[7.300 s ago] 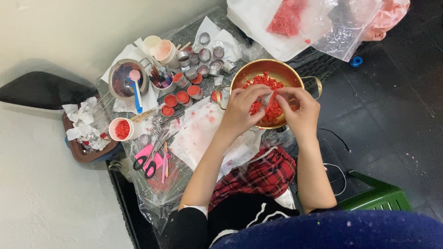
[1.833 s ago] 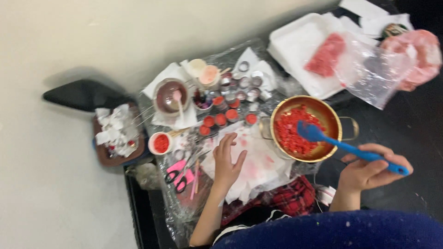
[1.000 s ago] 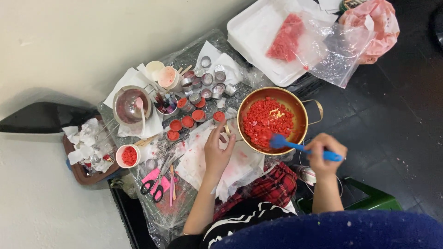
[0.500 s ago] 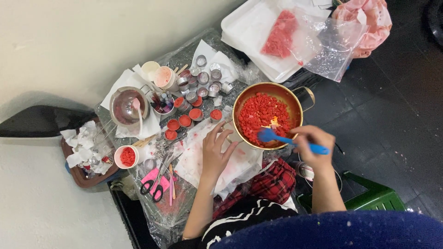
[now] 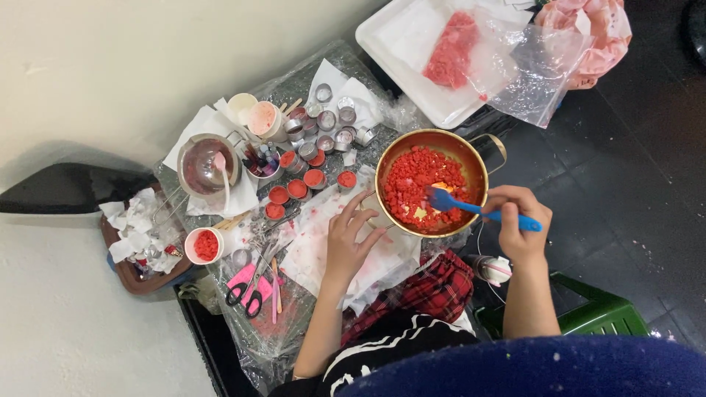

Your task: The person is preparing wax melts by sorting red wax pieces and placing them into metal tins.

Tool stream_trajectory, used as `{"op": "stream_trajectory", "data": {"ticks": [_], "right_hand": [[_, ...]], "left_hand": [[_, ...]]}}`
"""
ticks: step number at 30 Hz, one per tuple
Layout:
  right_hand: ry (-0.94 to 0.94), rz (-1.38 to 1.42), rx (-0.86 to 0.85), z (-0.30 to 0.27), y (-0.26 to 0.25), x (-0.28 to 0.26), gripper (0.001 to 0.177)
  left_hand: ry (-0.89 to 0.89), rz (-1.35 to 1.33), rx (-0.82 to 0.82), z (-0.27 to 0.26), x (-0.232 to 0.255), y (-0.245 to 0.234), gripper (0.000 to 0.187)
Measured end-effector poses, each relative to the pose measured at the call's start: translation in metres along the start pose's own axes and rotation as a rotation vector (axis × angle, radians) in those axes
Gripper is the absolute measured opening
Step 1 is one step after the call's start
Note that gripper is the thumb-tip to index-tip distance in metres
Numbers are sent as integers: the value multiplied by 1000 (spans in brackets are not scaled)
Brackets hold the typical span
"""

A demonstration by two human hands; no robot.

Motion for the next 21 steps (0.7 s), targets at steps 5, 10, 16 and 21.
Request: {"op": "stream_trajectory", "data": {"ticks": [5, 10, 16, 21], "right_hand": [[-74, -80, -147, 29, 6, -37, 24], [-95, -297, -231, 27, 2, -33, 22], [146, 61, 31, 3, -12, 12, 33], [386, 250, 167, -21, 9, 37, 24]], "left_hand": [[137, 37, 42, 6, 11, -10, 37], [244, 41, 40, 4, 3, 3, 39], [220, 55, 54, 1, 5, 10, 42], [205, -34, -4, -4, 13, 10, 35]]}}
Point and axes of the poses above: each hand's wrist, its own z-axis towards the middle knuckle, its own y-axis out of the palm, x = y × z, the point moved 9 cm from there along z, towards the middle knuckle, and after that the axes turned 15 degrees about z, right-handed, at the moved point
